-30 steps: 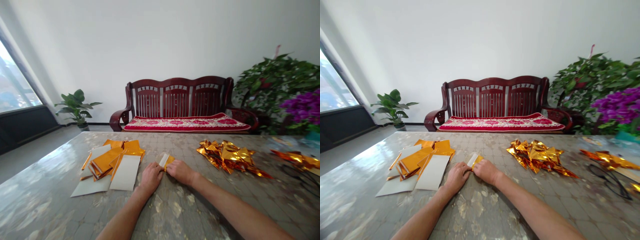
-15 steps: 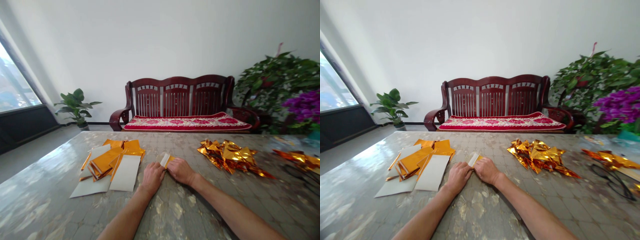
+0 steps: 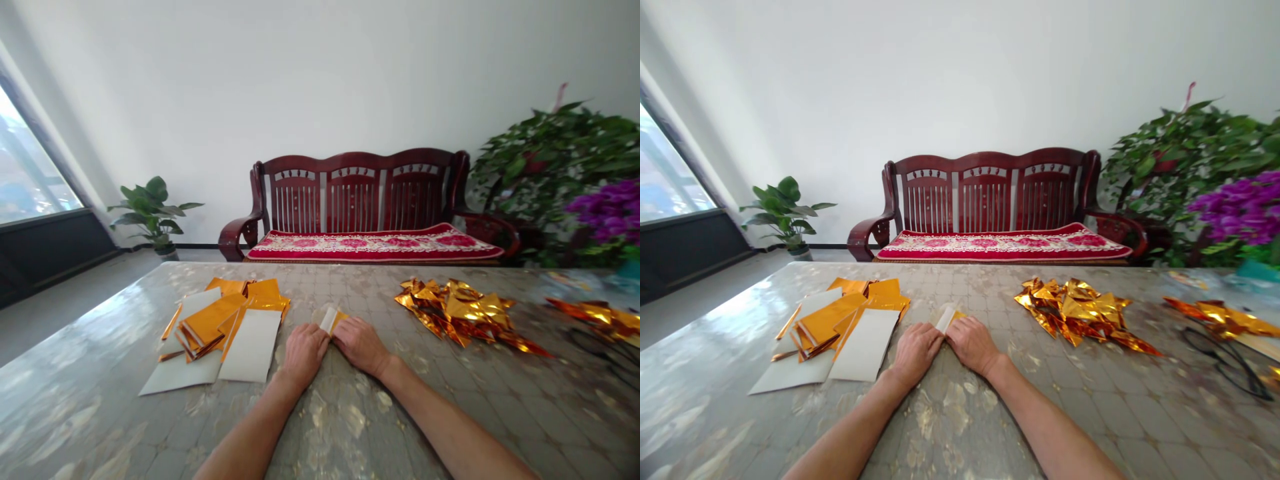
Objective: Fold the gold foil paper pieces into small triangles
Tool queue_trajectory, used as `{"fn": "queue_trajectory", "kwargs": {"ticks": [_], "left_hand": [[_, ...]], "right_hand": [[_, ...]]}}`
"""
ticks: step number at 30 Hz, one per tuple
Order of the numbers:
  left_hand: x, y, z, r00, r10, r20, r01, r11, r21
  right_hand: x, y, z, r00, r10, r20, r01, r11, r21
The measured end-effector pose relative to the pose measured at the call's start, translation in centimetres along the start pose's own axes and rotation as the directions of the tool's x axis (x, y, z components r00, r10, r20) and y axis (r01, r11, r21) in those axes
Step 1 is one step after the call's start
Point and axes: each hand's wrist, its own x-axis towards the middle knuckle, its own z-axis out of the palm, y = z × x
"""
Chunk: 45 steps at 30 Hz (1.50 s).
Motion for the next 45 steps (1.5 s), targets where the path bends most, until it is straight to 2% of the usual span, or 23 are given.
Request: {"fn": "queue_trajectory", "kwargs": {"ticks": [4,8,13,18,23,37,45], "left_hand": [[-0.1,-0.3,0.0,0.999,0.043,0.006,-0.043,0.996,-0.076],[0.1,-0.4,0.5,1.000,0.026,-0.003,-0.026,0.996,-0.089],[0.1,-0.5,0.4,1.000,0.009,-0.003,-0.010,0.989,-0.147],[-0.3,-1.4,-0.5,0.997,-0.082,0.016,0.083,0.957,-0.277],[-0.4,-2.3,-0.6,0.989,-0.134,0.058,0.146,0.933,-0.328],[0.6,-0.7,0.2,0.981,-0.192,0.032,0.194,0.942,-0.273],[1.1,-0.5,0.2,0.973,-0.222,0.062,0.231,0.944,-0.234]], "right_hand": [[-0.3,0.1,0.3,0.999,0.043,-0.023,-0.042,0.999,0.031],[-0.4,-0.1,0.1,0.993,0.118,-0.027,-0.115,0.988,0.106],[-0.1,-0.5,-0.3,0.989,0.150,-0.001,-0.148,0.977,0.156],[0.2,-0.2,-0.2,0.971,0.238,0.011,-0.235,0.950,0.206],[0.3,0.0,0.0,0.958,0.285,0.030,-0.284,0.936,0.208],[0.5,0.3,0.1,0.922,0.371,0.106,-0.386,0.887,0.254],[0.4,0.4,0.4,0.915,0.391,0.100,-0.404,0.887,0.225]]}}
